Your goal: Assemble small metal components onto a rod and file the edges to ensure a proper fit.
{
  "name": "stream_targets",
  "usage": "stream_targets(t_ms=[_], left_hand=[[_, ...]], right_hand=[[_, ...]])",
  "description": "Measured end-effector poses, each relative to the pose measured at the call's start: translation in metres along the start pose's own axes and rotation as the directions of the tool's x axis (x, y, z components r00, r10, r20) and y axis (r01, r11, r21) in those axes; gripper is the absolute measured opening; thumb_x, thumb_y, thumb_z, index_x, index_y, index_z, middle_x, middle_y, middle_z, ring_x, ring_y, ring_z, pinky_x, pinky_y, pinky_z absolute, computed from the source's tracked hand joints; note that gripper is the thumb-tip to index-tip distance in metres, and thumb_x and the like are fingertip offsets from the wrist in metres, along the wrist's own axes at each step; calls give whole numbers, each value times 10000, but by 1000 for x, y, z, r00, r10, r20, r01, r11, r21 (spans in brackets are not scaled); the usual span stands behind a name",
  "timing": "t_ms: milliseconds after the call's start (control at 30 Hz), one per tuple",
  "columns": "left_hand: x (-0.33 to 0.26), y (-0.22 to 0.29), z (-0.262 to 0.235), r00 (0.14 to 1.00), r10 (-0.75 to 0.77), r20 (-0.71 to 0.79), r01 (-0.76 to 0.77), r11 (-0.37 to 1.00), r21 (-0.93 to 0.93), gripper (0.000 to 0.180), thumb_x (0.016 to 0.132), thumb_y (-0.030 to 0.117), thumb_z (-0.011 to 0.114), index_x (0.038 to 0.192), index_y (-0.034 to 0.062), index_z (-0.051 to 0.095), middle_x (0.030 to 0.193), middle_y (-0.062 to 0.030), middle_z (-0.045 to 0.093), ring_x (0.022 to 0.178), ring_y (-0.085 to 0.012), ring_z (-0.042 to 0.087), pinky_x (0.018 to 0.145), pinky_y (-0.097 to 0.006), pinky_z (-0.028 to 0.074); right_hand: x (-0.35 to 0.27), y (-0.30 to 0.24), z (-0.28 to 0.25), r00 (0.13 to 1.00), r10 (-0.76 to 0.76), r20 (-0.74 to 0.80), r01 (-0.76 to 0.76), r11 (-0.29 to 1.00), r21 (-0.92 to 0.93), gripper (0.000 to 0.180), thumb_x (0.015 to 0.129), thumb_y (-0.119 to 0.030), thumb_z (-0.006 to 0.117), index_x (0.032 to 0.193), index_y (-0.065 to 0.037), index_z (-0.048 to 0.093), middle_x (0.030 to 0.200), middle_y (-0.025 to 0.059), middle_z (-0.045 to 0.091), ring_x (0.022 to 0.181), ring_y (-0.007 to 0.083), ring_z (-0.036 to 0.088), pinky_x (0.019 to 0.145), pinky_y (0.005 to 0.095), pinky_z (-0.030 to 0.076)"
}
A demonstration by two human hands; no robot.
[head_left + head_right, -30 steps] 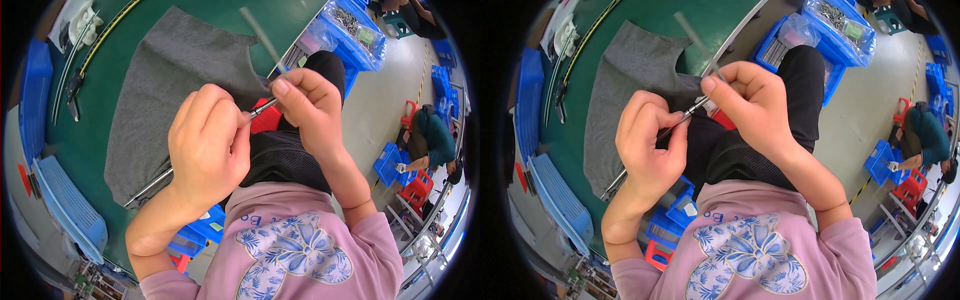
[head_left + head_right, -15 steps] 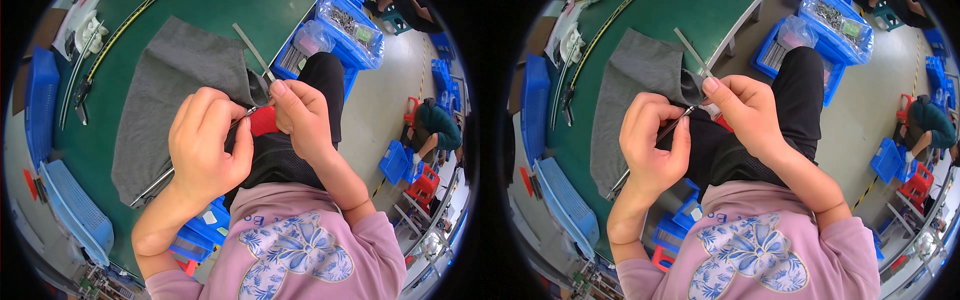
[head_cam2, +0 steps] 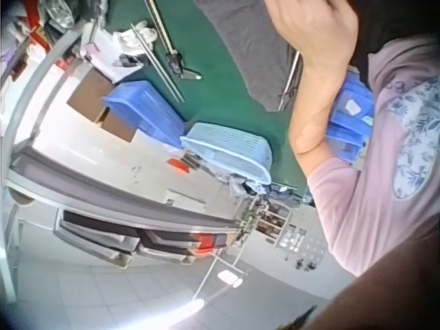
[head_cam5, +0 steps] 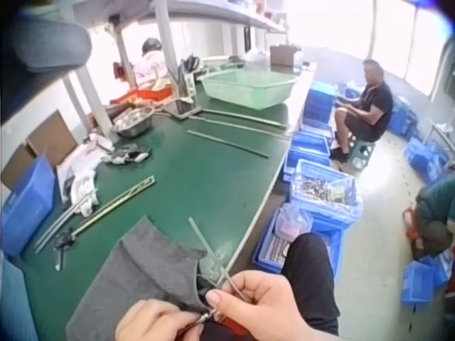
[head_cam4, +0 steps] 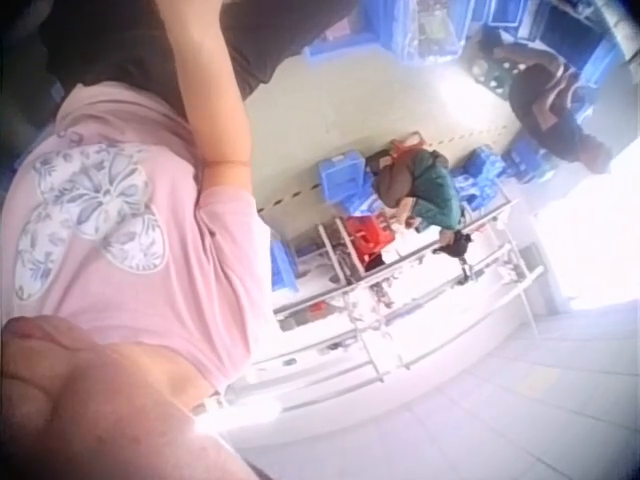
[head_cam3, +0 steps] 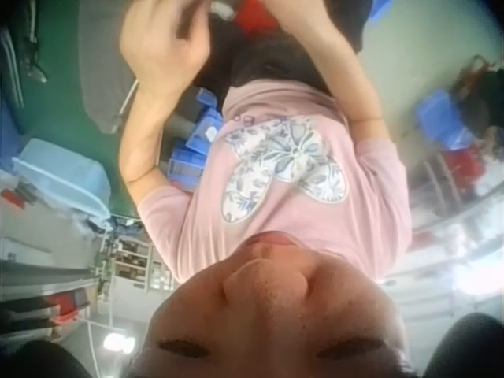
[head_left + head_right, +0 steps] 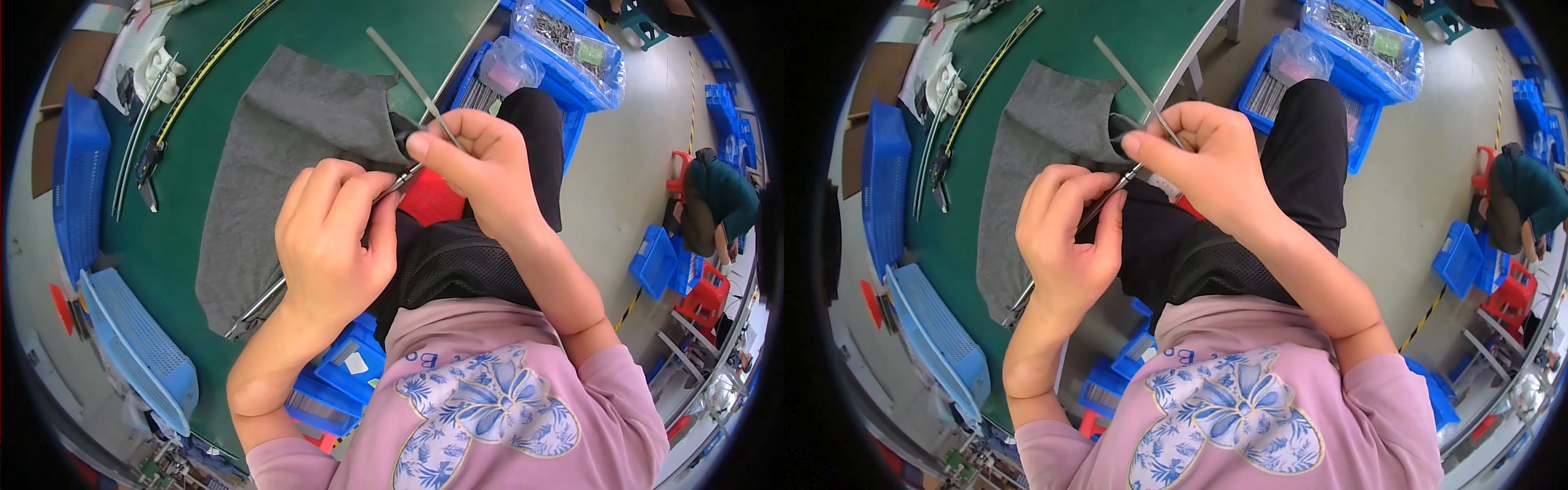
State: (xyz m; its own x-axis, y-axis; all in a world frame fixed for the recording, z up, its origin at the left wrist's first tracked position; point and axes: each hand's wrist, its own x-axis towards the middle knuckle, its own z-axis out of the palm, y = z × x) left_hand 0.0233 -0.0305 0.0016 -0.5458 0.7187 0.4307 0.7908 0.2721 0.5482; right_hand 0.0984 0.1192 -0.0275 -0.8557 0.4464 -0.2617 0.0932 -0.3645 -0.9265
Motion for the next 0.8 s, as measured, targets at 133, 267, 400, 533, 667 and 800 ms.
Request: stream_targets(t_ms=[133,267,400,533,667,800], left_hand=[[3,1,-2,999,-13,46,12,1000,11,199,648,-77,691,804,14,608,770,-85,570,650,-240,559,575,-323,450],[5,3,-5,996,-40,82,40,999,-1,195,657,-101,682,804,-10,590,759,-98,570,626,-213,569,562,-284,462],[3,3,-5,1000,-10,12,10,1000,6,194,662,-98,689,803,-14,586,769,-102,570,626,-202,569,562,-273,465],[3,0,-4,996,-92,-6,92,995,-27,208,643,-62,698,791,37,591,787,-76,579,666,-258,574,567,-341,456],[4,-1,-4,986,-165,0,164,979,-121,183,667,-72,699,780,33,601,777,-77,584,664,-252,573,566,-340,455],[1,-4,-5,990,-135,37,138,987,-87,163,719,-68,721,838,-14,625,806,-86,590,673,-163,577,601,-261,477]], right_hand=[[5,-3,9,972,-33,-233,71,985,155,240,866,-217,706,844,17,656,618,-54,546,529,-9,405,456,178,274],[-10,5,-12,951,-256,-172,273,958,83,257,971,-205,541,881,15,640,646,-33,551,517,10,375,461,181,267],[-40,7,-18,876,-465,132,480,808,-340,151,926,-28,481,936,23,622,686,62,614,528,102,533,501,250,416],[-43,14,-26,823,-460,334,565,725,-394,127,875,15,522,966,16,612,770,111,665,550,188,612,517,277,461],[-43,11,-25,836,-414,360,545,707,-451,199,916,-22,448,995,19,626,664,62,608,478,110,495,496,246,390],[-43,10,-20,864,-351,360,490,747,-449,200,915,-9,453,1009,10,629,601,44,554,470,107,487,484,258,369]])
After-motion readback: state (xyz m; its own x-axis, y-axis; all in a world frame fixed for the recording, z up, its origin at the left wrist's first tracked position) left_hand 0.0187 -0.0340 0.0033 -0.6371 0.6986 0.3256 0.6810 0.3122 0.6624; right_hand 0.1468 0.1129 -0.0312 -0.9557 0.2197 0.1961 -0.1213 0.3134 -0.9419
